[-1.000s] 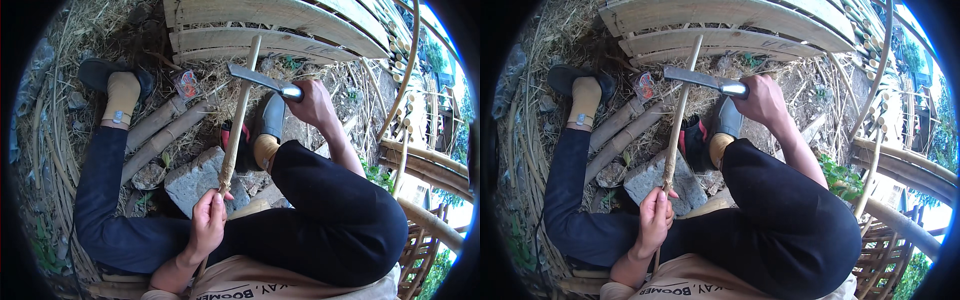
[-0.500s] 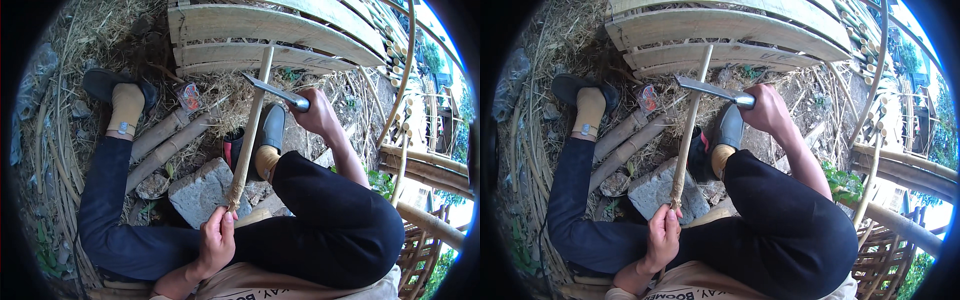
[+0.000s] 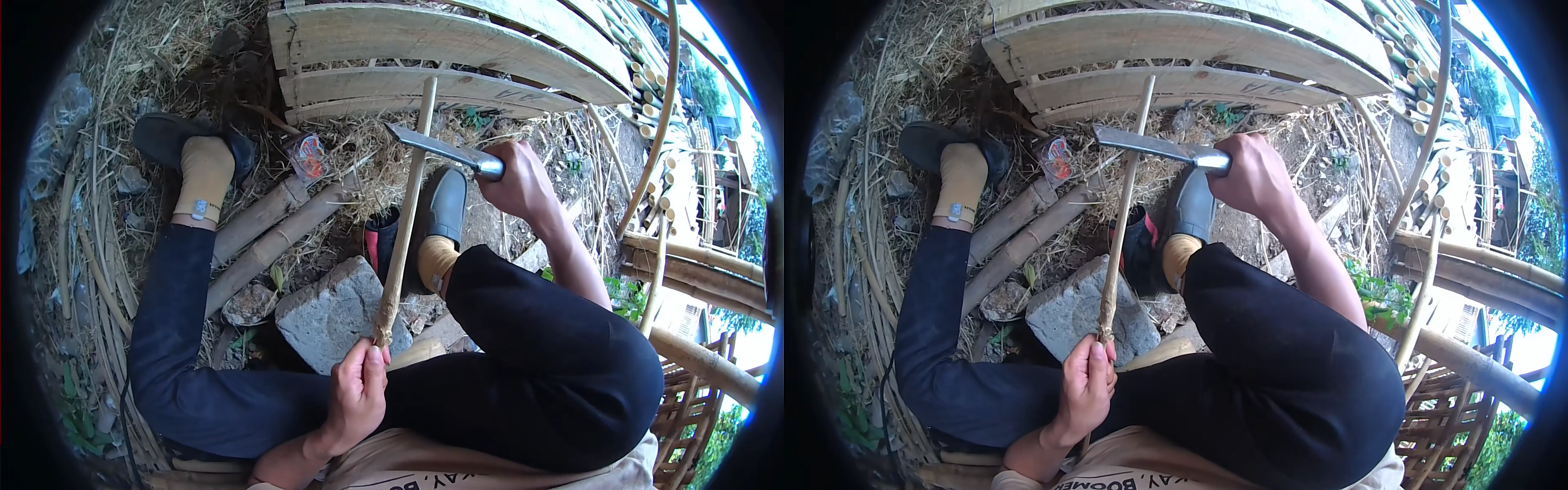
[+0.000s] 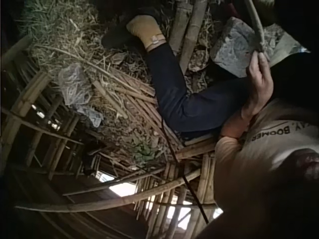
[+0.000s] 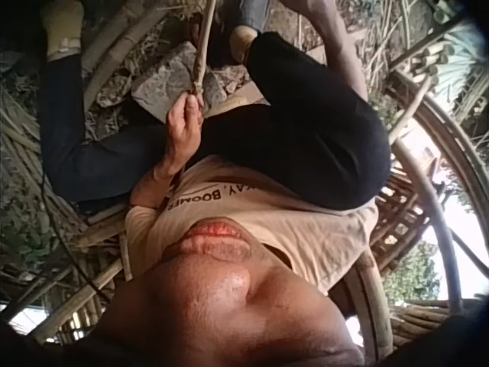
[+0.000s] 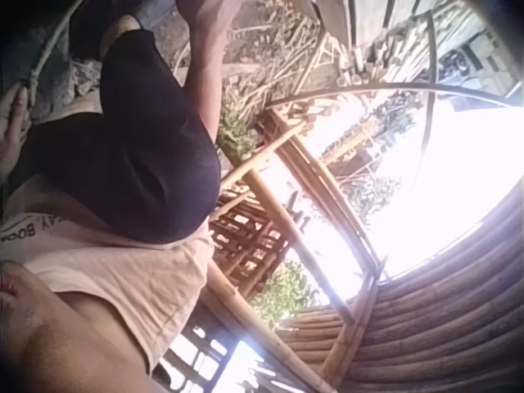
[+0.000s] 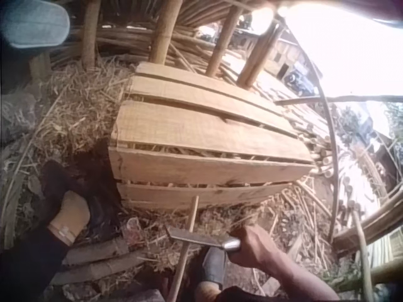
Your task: The person carves a bamboo stick with a blade, shaving off strips of wood while supporting the stick against a stone.
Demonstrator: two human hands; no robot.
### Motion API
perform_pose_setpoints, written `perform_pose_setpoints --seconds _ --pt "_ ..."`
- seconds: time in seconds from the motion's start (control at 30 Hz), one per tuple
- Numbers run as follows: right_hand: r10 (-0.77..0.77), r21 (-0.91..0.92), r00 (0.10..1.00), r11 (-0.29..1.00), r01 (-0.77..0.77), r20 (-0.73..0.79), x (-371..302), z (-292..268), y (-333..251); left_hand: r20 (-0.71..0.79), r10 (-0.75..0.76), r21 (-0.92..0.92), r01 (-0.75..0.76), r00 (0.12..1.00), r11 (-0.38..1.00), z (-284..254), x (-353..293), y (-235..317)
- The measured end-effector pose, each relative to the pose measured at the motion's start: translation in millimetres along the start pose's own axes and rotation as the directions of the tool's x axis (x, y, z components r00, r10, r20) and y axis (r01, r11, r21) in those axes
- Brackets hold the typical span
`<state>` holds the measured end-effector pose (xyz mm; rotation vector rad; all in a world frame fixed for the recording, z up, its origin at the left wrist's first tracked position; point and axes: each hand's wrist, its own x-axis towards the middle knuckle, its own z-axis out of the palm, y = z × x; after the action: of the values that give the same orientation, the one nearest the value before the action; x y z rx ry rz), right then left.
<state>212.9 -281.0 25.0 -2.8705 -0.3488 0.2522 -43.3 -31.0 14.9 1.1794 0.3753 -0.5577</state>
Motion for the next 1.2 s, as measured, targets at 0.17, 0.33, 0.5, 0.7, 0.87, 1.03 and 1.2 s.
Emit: perform_pose_setpoints --seconds 0.17,0.33,0.5,0.7,0.87,1.03,1.2 --pt "-0.007 -0.001 1.000 1.000 0.007 -0.005 1.9 5.6 9.2 -0.067 0.065 0.133 -0.056 0.996 0.990 5.4 -2.8 -9.9" --pt "0.004 -0.104 1.000 0.995 -0.002 0.015 3.7 -2.6 12.4 -0.049 -0.008 0.063 0.011 0.999 0.998 10.2 -5.5 -4.6" --pt "0.014 -0.091 0.999 0.996 -0.011 0.043 8.0 -2.3 8.9 -0.054 -0.039 0.039 0.041 0.998 0.998 8.7 -8.1 -1.4" --pt "-0.058 -0.173 0.998 0.983 0.054 -0.017 11.2 -5.7 8.2 0.000 -0.123 -0.076 0.123 0.992 0.990 7.0 -10.8 3.0" --pt "-0.073 -0.195 0.997 0.978 0.070 -0.006 15.1 -14.4 18.6 0.026 -0.088 -0.048 0.089 0.996 0.995 6.5 -12.1 4.9" --pt "-0.032 -0.196 0.999 0.980 0.025 -0.033 17.5 -16.3 28.9 -0.032 -0.145 0.047 0.147 0.989 0.988 2.6 -8.3 1.3" --pt "0.009 -0.151 0.999 0.989 -0.004 0.036 -2.0 -26.5 26.9 -0.053 -0.088 0.103 0.093 0.995 0.990 -0.3 7.2 -0.7"
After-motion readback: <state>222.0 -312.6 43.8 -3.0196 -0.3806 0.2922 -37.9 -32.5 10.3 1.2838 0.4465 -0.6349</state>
